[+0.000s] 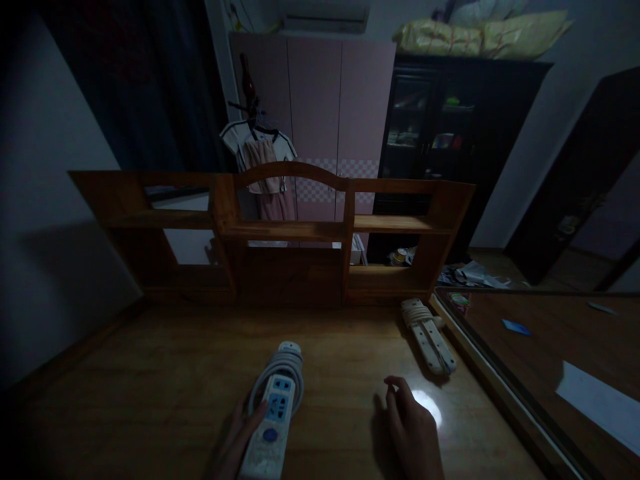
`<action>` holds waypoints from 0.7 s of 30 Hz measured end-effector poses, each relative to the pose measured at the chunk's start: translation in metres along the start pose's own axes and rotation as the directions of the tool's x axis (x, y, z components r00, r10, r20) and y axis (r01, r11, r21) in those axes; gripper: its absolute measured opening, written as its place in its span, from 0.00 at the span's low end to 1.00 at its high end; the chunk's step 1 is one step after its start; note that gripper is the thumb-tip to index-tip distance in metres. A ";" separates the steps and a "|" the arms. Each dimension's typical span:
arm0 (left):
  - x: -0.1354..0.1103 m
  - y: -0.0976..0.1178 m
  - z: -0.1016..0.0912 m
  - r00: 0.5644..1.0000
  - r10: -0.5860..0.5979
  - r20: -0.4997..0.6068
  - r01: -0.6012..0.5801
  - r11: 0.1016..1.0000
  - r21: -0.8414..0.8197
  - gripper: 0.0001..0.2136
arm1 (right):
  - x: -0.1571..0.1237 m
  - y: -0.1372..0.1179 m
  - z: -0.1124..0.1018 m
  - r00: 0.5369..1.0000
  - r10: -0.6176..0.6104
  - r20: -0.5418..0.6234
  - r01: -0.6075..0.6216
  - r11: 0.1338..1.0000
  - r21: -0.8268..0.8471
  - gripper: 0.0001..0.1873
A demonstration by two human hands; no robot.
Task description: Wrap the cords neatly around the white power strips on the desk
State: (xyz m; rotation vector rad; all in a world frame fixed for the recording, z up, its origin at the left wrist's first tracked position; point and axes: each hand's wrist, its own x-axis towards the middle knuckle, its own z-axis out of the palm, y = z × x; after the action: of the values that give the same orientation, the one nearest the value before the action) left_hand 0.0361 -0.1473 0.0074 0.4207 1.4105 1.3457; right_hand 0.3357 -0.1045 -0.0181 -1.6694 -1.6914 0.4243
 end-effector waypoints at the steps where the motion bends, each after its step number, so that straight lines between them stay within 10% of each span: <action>1: 0.000 0.000 0.000 1.000 0.000 0.002 0.000 1.000 -0.002 0.29 | 0.000 0.000 0.000 1.000 -0.001 0.002 0.001 1.000 0.008 0.14; 21: 0.010 -0.017 -0.007 0.991 0.037 0.129 -0.032 0.999 -0.039 0.32 | -0.002 0.000 0.001 1.000 -0.001 0.028 0.002 1.000 -0.022 0.15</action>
State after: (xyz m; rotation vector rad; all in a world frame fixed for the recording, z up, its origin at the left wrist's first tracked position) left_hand 0.0330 -0.1473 -0.0133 0.5013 1.2743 1.3458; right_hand 0.3349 -0.1059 -0.0189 -1.6854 -1.7231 0.4311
